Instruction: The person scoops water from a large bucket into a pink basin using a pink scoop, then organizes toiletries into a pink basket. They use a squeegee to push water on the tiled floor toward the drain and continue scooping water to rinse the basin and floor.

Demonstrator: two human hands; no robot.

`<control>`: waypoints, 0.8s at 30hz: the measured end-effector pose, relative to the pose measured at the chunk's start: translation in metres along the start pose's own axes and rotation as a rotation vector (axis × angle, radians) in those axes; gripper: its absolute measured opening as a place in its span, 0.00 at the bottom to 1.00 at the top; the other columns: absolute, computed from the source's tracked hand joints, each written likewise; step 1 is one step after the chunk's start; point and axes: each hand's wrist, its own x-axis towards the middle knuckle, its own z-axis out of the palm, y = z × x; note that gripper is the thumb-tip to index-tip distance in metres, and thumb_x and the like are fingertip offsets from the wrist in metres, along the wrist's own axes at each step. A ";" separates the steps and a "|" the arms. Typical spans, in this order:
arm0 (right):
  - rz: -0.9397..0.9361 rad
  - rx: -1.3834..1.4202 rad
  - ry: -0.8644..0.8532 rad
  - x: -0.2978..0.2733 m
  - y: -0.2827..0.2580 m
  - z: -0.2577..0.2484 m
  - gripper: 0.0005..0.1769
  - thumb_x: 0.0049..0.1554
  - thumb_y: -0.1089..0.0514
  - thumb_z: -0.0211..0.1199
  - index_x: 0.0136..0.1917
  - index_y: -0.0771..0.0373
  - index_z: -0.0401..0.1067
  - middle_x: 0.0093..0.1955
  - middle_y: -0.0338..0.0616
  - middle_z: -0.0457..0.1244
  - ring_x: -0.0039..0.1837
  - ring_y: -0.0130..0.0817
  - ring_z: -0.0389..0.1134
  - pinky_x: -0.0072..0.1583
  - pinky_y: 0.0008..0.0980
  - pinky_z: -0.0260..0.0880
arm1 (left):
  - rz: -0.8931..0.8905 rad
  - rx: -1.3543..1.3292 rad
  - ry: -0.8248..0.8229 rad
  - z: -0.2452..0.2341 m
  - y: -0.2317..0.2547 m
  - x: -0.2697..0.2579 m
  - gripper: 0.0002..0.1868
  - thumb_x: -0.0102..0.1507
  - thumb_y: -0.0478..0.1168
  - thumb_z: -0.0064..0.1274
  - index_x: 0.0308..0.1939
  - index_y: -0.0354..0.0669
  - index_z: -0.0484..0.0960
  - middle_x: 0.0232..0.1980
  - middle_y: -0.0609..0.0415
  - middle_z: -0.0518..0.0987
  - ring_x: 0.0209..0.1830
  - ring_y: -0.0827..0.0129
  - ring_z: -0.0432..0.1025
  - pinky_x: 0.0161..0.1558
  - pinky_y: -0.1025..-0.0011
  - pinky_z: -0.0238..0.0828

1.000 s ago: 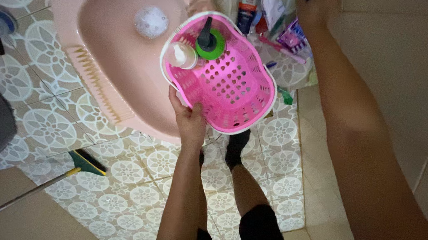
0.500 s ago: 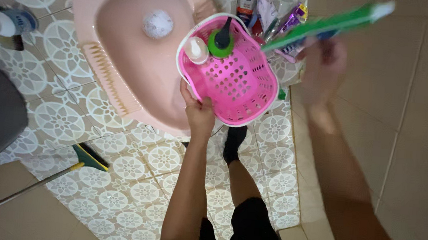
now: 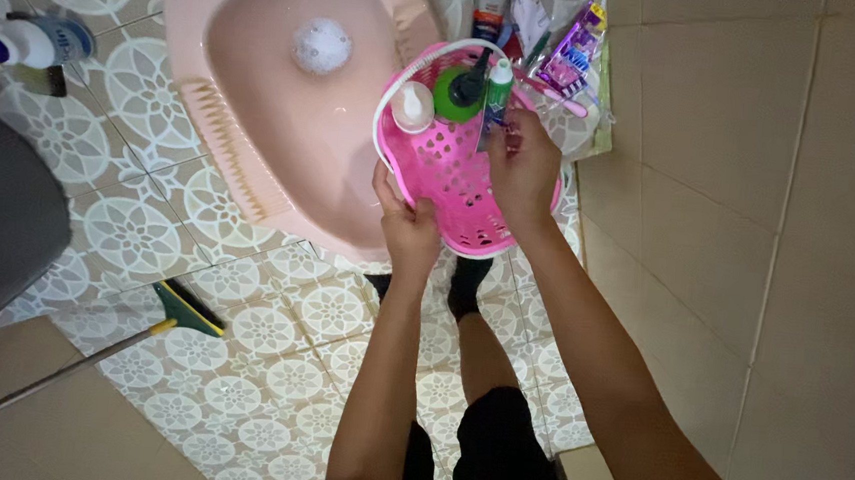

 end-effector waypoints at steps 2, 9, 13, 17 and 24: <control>-0.008 -0.021 0.004 0.000 -0.005 0.004 0.08 0.61 0.66 0.65 0.54 0.69 0.71 0.48 0.50 0.70 0.46 0.30 0.75 0.45 0.30 0.74 | -0.096 0.048 0.012 -0.001 0.000 -0.002 0.41 0.65 0.24 0.40 0.80 0.48 0.47 0.44 0.43 0.82 0.29 0.73 0.71 0.31 0.76 0.67; -0.069 0.059 0.062 -0.023 0.001 -0.006 0.07 0.63 0.67 0.67 0.53 0.66 0.71 0.49 0.46 0.68 0.46 0.29 0.73 0.46 0.27 0.74 | -0.080 -0.033 0.004 -0.010 -0.007 -0.009 0.40 0.65 0.22 0.39 0.80 0.49 0.47 0.56 0.42 0.80 0.38 0.72 0.74 0.36 0.77 0.71; 0.027 0.215 0.275 -0.040 0.064 -0.023 0.08 0.64 0.67 0.64 0.57 0.66 0.70 0.49 0.41 0.67 0.49 0.29 0.71 0.50 0.28 0.74 | -0.071 -0.058 0.010 -0.023 -0.012 -0.009 0.41 0.64 0.20 0.37 0.80 0.45 0.47 0.64 0.40 0.74 0.47 0.69 0.76 0.42 0.75 0.75; 0.452 0.620 0.437 -0.044 0.186 -0.039 0.06 0.63 0.64 0.64 0.51 0.64 0.68 0.45 0.41 0.65 0.40 0.27 0.64 0.40 0.26 0.67 | -0.190 0.046 0.060 -0.039 -0.018 -0.005 0.41 0.63 0.22 0.37 0.80 0.45 0.45 0.64 0.40 0.73 0.40 0.67 0.74 0.35 0.74 0.73; 1.242 1.156 0.339 -0.063 0.334 0.014 0.09 0.58 0.64 0.65 0.50 0.69 0.68 0.43 0.51 0.65 0.39 0.38 0.70 0.41 0.33 0.76 | -0.134 0.092 0.094 -0.062 -0.039 -0.005 0.36 0.67 0.23 0.40 0.78 0.41 0.49 0.61 0.41 0.74 0.43 0.72 0.75 0.38 0.75 0.75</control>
